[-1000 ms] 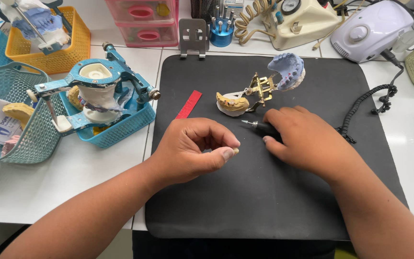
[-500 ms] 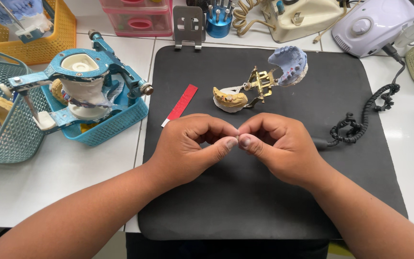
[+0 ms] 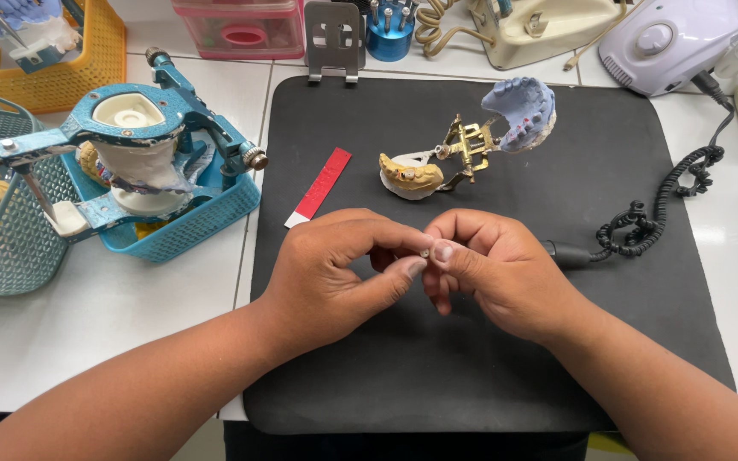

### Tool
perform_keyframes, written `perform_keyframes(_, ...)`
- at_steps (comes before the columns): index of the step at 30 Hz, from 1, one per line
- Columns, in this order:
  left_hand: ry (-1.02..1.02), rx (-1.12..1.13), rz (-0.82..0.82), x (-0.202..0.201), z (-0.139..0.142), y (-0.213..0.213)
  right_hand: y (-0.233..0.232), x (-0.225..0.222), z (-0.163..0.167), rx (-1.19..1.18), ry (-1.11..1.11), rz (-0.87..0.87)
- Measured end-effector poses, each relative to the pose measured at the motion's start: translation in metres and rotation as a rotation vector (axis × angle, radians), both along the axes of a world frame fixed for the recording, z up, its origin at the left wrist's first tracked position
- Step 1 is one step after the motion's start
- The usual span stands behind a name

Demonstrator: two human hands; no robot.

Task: The person uses a rotary handpiece to grind a yellow dental mold, then fits a pink gum-like insert into it and checks the fit. They place the mold into an articulator, apply a red strip, and later grind a small tooth-shaped object with the rotary tool, inspecting it between passes.

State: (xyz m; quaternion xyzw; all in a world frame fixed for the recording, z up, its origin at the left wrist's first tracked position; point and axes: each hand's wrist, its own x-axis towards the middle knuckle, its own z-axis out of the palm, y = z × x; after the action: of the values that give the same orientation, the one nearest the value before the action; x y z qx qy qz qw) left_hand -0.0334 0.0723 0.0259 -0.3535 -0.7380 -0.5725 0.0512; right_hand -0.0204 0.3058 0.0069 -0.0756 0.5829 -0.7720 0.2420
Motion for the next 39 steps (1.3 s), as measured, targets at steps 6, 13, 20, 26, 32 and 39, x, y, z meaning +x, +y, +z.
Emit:
perform_keyframes(6,0.004,-0.001,0.025,-0.002,0.0,-0.001,-0.003,0.002,0.0,0.017,-0.019,-0.006)
perform_keyframes(13,0.017,-0.034,0.016,-0.005,-0.003,-0.002,-0.008,0.001,0.004,0.087,0.014,-0.011)
perform_keyframes(20,0.067,-0.081,0.097,-0.022,-0.007,-0.003,-0.005,0.004,0.023,0.673,0.581,-0.216)
perform_keyframes(26,0.214,-0.19,0.208,-0.054,-0.014,0.002,0.005,0.0,0.038,0.728,0.666,-0.357)
perform_keyframes(32,0.39,-0.297,0.313,-0.065,-0.023,0.007,0.005,0.005,0.04,0.695,0.719,-0.355)
perform_keyframes(39,0.342,-0.341,0.326,-0.07,-0.023,0.006,0.007,0.01,0.047,0.679,0.751,-0.357)
